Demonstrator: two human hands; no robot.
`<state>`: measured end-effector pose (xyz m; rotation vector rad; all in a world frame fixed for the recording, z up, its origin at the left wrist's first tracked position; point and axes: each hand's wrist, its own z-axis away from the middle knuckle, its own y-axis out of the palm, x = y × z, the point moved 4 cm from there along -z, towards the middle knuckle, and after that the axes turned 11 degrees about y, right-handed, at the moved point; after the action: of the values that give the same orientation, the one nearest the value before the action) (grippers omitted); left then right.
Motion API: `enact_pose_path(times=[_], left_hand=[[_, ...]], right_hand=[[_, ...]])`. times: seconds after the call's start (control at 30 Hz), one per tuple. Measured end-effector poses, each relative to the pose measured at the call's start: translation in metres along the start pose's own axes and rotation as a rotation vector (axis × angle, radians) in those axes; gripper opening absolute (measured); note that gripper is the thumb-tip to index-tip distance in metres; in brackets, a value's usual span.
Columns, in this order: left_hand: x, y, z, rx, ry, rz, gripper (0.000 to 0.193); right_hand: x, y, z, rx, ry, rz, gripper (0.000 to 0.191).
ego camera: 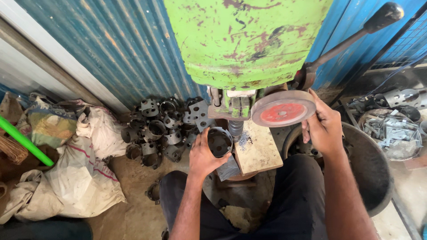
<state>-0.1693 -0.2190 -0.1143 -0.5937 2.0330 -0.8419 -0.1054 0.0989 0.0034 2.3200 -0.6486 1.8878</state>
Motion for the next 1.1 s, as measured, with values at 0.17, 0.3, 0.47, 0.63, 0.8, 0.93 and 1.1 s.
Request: enact_pose_path(times=[0.17,0.3,0.47,0.63,0.8,0.93,1.1], left_hand=[[0.001,0.0,0.002,0.012,-0.011,-0.003,0.11],[0.001,-0.001,0.001,-0.007,0.013,0.0,0.111],[0.001,0.001,0.0,-0.012,0.007,-0.002,0.11],[0.002,0.003,0.001,-0.001,-0.003,-0.002,0.11],[0.002,0.002,0.002,-0.039,0.019,0.0,0.109],[0.001,0.0,0.001,-0.006,-0.003,0.0,0.111],[-0.002,-0.004,-0.001,0.014,0.004,-0.024,0.113]], right_hand=[[0.0,0.002,0.001,-0.001,-0.024,0.002,0.042],[-0.002,0.002,0.0,0.007,-0.055,0.002,0.04],[-0.004,0.001,-0.001,-0.005,-0.061,0.005,0.045],[-0.006,0.0,-0.001,-0.019,-0.066,0.027,0.043],[-0.006,0.0,0.0,-0.014,-0.073,0.02,0.045],[0.007,0.005,0.0,0.004,-0.07,0.005,0.042],[0.036,-0.006,0.005,0.051,0.161,0.128,0.042]])
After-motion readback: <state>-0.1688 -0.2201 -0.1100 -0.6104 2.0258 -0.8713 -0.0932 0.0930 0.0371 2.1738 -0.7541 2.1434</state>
